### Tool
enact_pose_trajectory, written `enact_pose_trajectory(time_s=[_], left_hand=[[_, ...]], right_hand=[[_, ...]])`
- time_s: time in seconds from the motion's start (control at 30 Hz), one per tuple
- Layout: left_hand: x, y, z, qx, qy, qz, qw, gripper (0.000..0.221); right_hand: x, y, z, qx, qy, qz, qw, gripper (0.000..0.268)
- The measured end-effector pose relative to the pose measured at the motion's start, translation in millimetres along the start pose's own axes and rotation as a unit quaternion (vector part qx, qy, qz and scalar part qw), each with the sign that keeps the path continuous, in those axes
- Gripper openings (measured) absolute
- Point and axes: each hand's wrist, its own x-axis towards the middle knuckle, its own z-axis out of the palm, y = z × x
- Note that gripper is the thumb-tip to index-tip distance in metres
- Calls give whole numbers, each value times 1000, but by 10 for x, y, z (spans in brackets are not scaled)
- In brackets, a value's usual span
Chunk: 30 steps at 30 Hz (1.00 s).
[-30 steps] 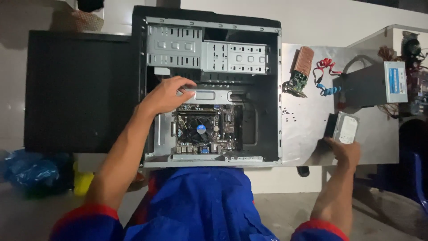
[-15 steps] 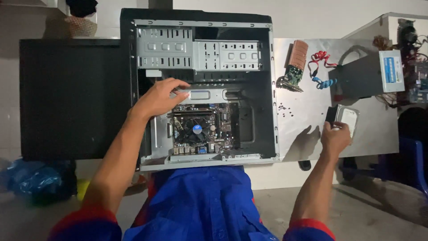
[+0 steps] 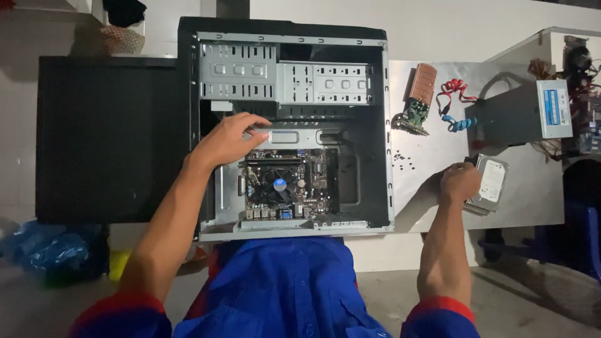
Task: Securing a motherboard into a computer case by manually placing and tightening screws with a screwdriver.
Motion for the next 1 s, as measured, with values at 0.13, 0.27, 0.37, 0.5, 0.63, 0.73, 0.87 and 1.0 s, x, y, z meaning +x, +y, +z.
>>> enact_pose_trajectory(time_s=[0.13, 0.27, 0.37, 0.5, 0.63, 0.73, 0.87, 1.0], left_hand=[[11, -6, -7, 6, -9, 2, 1000, 44], [49, -39, 9, 11, -8, 6, 1000, 44], [22, -50, 31, -8, 6, 32, 999, 41], [72, -130, 138, -76, 37, 90, 992, 34], [13, 10, 226, -48, 47, 129, 989, 27], [-44, 117, 271, -133, 61, 189, 971, 22], [-49, 124, 355, -241, 21, 185, 952, 24], [33, -93, 492, -399, 9, 154, 904, 27]], right_hand=[[-36, 40, 107, 38, -10, 14, 999, 8], [-448, -291, -226, 102, -47, 0, 994, 12], [-553, -408, -460, 137, -38, -28, 989, 13], [-395, -661, -1068, 144, 109, -199, 963, 16], [-519, -1479, -2425, 158, 117, -282, 939, 12], [-758, -2001, -2984, 213, 157, -375, 888, 19], [-1077, -2584, -3012, 333, 146, -445, 818, 18], [-1368, -3090, -2886, 455, -16, -489, 744, 18]])
